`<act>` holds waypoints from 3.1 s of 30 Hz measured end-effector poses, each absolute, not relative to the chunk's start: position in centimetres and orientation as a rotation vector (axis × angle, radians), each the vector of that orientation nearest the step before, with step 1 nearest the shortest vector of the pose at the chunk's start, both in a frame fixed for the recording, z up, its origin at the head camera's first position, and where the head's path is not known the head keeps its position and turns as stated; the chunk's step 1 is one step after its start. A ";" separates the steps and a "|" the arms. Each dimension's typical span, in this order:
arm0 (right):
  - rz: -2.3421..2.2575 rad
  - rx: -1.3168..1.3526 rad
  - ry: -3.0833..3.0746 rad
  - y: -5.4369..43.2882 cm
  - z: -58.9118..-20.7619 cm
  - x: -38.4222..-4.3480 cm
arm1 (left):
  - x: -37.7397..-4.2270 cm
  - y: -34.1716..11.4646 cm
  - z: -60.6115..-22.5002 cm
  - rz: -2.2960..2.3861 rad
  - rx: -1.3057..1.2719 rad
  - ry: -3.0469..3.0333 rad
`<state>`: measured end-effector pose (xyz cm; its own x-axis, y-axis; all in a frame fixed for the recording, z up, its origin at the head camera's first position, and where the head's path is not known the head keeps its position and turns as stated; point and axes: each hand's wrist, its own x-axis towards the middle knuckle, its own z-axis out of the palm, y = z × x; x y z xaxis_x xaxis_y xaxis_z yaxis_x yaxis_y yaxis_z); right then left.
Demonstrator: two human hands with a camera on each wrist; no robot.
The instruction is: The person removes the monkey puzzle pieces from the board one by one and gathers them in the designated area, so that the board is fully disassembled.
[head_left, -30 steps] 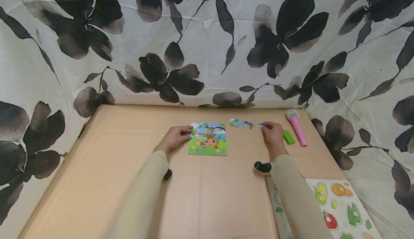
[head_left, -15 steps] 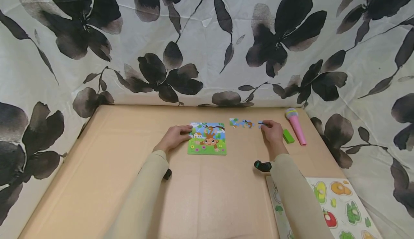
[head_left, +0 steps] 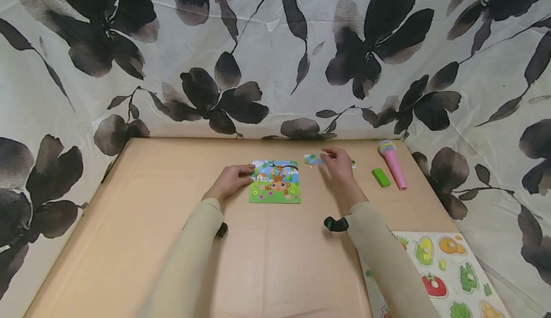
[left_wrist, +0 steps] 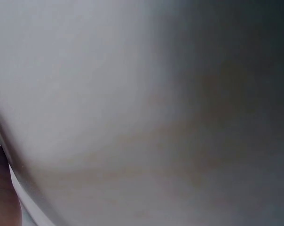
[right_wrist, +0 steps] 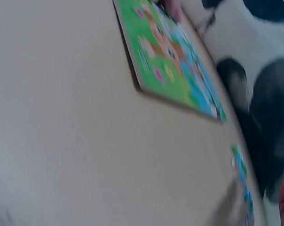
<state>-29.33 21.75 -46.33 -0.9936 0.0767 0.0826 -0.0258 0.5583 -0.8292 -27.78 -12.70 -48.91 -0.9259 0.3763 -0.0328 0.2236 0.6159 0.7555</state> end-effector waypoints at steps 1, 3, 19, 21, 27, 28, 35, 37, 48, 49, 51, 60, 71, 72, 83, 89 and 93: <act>1.436 -0.004 -2.686 21.0 -46.2 -29.3 | -27.8 -12.7 -48.8 1.204 0.498 2.651; 1.461 0.074 -2.704 19.4 -45.9 -29.2 | -27.7 -12.8 -48.7 1.207 0.497 2.650; 1.763 0.277 -2.852 10.2 -46.8 -26.8 | -27.8 -12.9 -48.8 1.214 0.484 2.649; 1.805 0.244 -2.857 9.7 -47.3 -26.7 | -27.8 -12.9 -48.9 1.217 0.483 2.649; 1.819 0.188 -2.853 8.8 -48.4 -27.1 | -27.9 -12.7 -49.2 1.226 0.510 2.656; 1.817 0.182 -2.852 8.7 -48.5 -27.1 | -27.8 -12.7 -49.2 1.227 0.510 2.658; 1.806 0.159 -2.884 8.8 -49.1 -27.4 | -27.8 -12.6 -49.0 1.208 0.518 2.656; 1.800 0.168 -2.889 8.8 -49.2 -27.5 | -27.8 -12.6 -48.9 1.199 0.541 2.662; 1.449 0.416 -3.009 8.0 -49.2 -27.7 | -27.9 -12.8 -49.3 1.184 0.570 2.681; 1.428 0.434 -3.010 7.9 -49.2 -27.7 | -27.8 -12.8 -49.3 1.184 0.571 2.679; 1.396 0.456 -3.019 7.7 -49.2 -27.8 | -27.8 -12.9 -49.3 1.187 0.578 2.678; 1.186 0.633 -3.065 7.7 -48.6 -28.2 | -27.5 -12.9 -48.7 1.219 0.610 2.667; 1.151 0.740 -3.057 7.9 -48.2 -28.2 | -28.0 -12.7 -49.0 1.201 0.561 2.640; 1.147 0.738 -3.063 7.8 -48.2 -28.2 | -28.0 -12.7 -49.0 1.197 0.559 2.642; 1.179 0.654 -3.092 7.2 -48.3 -27.8 | -27.9 -13.2 -48.9 1.185 0.571 2.655; 1.180 0.666 -3.067 7.3 -48.5 -27.8 | -27.8 -13.2 -48.9 1.204 0.555 2.640; 1.206 0.691 -3.016 7.4 -48.8 -27.9 | -27.7 -13.1 -48.8 1.206 0.549 2.633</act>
